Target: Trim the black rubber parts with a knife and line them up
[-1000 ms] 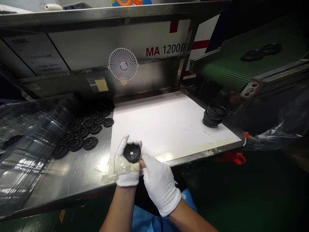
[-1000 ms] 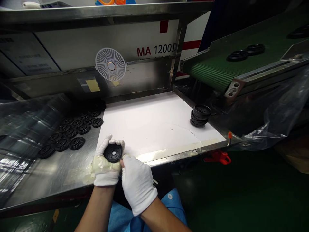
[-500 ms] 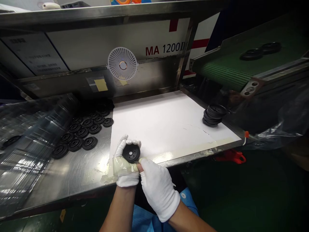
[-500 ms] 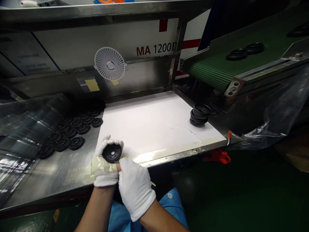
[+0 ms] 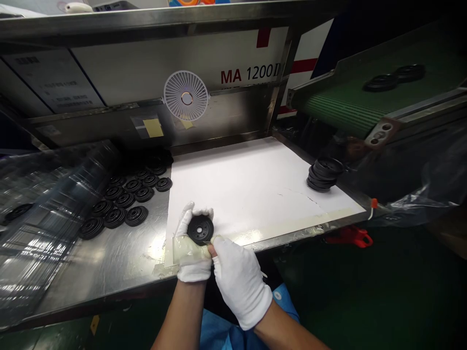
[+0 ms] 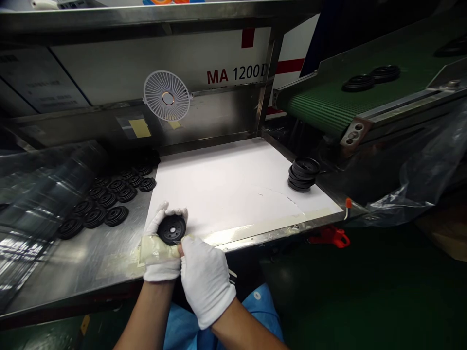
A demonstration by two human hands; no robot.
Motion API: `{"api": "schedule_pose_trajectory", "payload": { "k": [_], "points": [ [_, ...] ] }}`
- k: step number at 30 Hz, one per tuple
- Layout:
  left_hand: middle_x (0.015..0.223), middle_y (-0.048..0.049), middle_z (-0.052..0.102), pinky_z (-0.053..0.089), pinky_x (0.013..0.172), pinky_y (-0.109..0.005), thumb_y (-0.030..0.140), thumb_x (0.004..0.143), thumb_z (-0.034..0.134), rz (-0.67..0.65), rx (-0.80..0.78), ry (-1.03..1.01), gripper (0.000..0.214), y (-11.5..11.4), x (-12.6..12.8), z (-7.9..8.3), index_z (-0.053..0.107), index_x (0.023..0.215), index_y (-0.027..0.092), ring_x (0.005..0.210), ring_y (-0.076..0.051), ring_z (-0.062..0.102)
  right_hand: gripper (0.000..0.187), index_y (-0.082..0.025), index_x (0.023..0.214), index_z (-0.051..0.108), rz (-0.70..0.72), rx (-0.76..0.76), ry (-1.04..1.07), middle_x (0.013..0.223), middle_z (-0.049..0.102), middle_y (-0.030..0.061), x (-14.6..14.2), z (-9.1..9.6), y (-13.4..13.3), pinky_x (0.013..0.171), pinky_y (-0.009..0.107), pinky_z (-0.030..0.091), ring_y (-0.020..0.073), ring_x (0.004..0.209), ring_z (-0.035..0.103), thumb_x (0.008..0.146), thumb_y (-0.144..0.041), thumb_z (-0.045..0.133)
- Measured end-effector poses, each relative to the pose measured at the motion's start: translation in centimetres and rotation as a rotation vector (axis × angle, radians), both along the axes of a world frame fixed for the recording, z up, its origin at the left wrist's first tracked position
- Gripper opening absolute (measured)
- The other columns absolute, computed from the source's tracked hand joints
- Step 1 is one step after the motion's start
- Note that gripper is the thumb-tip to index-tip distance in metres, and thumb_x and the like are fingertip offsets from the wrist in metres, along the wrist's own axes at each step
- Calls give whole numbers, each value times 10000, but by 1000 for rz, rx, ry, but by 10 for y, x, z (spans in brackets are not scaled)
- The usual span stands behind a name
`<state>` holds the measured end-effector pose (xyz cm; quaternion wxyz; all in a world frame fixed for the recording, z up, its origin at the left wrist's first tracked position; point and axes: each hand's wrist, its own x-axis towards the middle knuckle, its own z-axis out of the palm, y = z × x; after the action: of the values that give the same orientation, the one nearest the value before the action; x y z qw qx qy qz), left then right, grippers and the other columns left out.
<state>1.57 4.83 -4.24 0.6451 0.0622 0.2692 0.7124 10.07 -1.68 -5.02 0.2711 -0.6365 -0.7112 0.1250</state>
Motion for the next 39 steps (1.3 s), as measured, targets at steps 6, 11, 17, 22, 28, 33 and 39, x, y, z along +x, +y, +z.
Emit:
{"api": "schedule_pose_trajectory", "payload": {
  "k": [6, 11, 17, 22, 28, 33, 39],
  "points": [
    [815, -77, 628, 521, 774, -428, 195, 762, 544, -283, -27, -26, 297, -1, -10, 0, 632, 1037, 127, 796, -208, 617, 198, -220, 756, 509, -30, 34, -33, 687, 594, -21, 11, -2, 4, 565, 274, 236, 134, 607, 524, 930, -244, 417],
    [671, -5, 565, 515, 663, -296, 153, 767, 588, -178, -63, -57, 136, 4, -7, 0, 643, 891, 137, 651, -122, 569, 187, -228, 779, 518, -41, 26, -17, 700, 604, -22, 6, -4, 2, 565, 277, 239, 139, 604, 530, 932, -249, 413],
    [662, 6, 560, 524, 715, -306, 119, 777, 571, -52, -88, -23, 129, 3, -1, 4, 643, 882, 141, 660, -113, 572, 210, -222, 776, 525, -16, 8, -25, 699, 606, -8, -4, -3, -4, 551, 271, 240, 141, 598, 522, 938, -254, 396],
    [859, -85, 640, 525, 772, -431, 204, 758, 571, -249, -45, 35, 306, -3, -8, 6, 633, 1051, 142, 844, -222, 618, 222, -217, 753, 528, -5, 50, 14, 686, 603, -11, 2, -2, -2, 568, 266, 257, 135, 601, 520, 934, -232, 402],
    [685, -30, 577, 522, 732, -351, 193, 738, 565, -206, -54, -27, 199, -1, -6, 3, 650, 908, 133, 680, -146, 578, 202, -221, 778, 531, -61, 51, 38, 679, 597, -12, 7, 0, 0, 561, 265, 252, 137, 588, 517, 933, -255, 407],
    [696, -13, 567, 513, 749, -346, 203, 741, 586, -115, -56, -3, 161, 0, -1, 4, 645, 878, 142, 687, -136, 567, 220, -218, 750, 515, -28, 22, 38, 678, 590, -10, 0, 0, -4, 571, 261, 264, 136, 596, 512, 928, -218, 386],
    [711, -11, 580, 507, 788, -382, 225, 736, 599, -56, -18, 58, 169, -2, 1, 9, 652, 882, 159, 708, -147, 581, 248, -208, 749, 504, 8, -30, 266, 664, 563, -21, 5, 2, -4, 527, 233, 292, 114, 570, 484, 945, -261, 362]
  ]
}}
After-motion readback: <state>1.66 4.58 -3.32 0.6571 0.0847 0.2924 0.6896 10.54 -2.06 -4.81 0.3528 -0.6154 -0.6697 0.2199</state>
